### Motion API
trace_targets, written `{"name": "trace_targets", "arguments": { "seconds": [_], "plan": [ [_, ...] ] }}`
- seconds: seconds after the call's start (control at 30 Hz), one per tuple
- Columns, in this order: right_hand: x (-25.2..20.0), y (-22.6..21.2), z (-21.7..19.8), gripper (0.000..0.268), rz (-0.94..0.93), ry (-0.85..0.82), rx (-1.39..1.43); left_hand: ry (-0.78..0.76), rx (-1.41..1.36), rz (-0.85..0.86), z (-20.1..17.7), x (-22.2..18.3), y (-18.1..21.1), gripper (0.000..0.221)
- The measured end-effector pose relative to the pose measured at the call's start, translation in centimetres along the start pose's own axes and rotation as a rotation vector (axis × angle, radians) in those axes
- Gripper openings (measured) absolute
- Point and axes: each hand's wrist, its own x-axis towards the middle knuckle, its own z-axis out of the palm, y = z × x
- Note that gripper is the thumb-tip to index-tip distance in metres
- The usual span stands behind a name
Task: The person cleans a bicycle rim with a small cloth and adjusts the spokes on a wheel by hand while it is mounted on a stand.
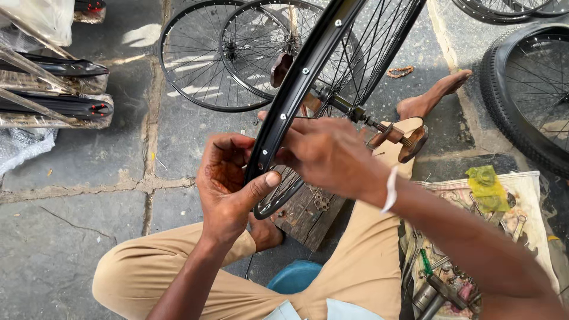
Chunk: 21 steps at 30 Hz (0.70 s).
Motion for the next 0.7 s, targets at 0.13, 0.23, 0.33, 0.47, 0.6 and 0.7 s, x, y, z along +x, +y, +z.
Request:
{"name": "trace_targets", "arguments": {
  "seconds": [0.13,0.23,0.33,0.47,0.6,0.7],
  "plan": [
    [0.8,-0.7,5.7,0.042,-0.380,0.931,-0.014,0.017,-0.062,0.003,0.6,-0.1,0.2,0.060],
    [2.1,-0.1,7.9,0.035,-0.409,1.154,0.082,0.033,-0.063,0.025,0.7,0.1,0.8,0.064],
    [3.0,0.6,9.9,0.032,-0.456,1.167,0.304,0.025,-0.030,-0.005,0.6,0.0,0.9,0.066],
    [3.4,0.0,11.8,0.029,-0.387,1.176,0.901,0.039,-0.042,-0.015,0.7,0.0,0.7,0.066],
    [1.7,-0.1,10.4,0.028,-0.351,1.148,0.740,0.034,-0.053,-0.028,0.4,0.0,0.4,0.066],
    [0.8,-0.3,9.3,0.029,-0.437,1.046,0.545,0.027,-0.075,-0.019,0.2,-0.3,0.1,0.065]
  ]
}}
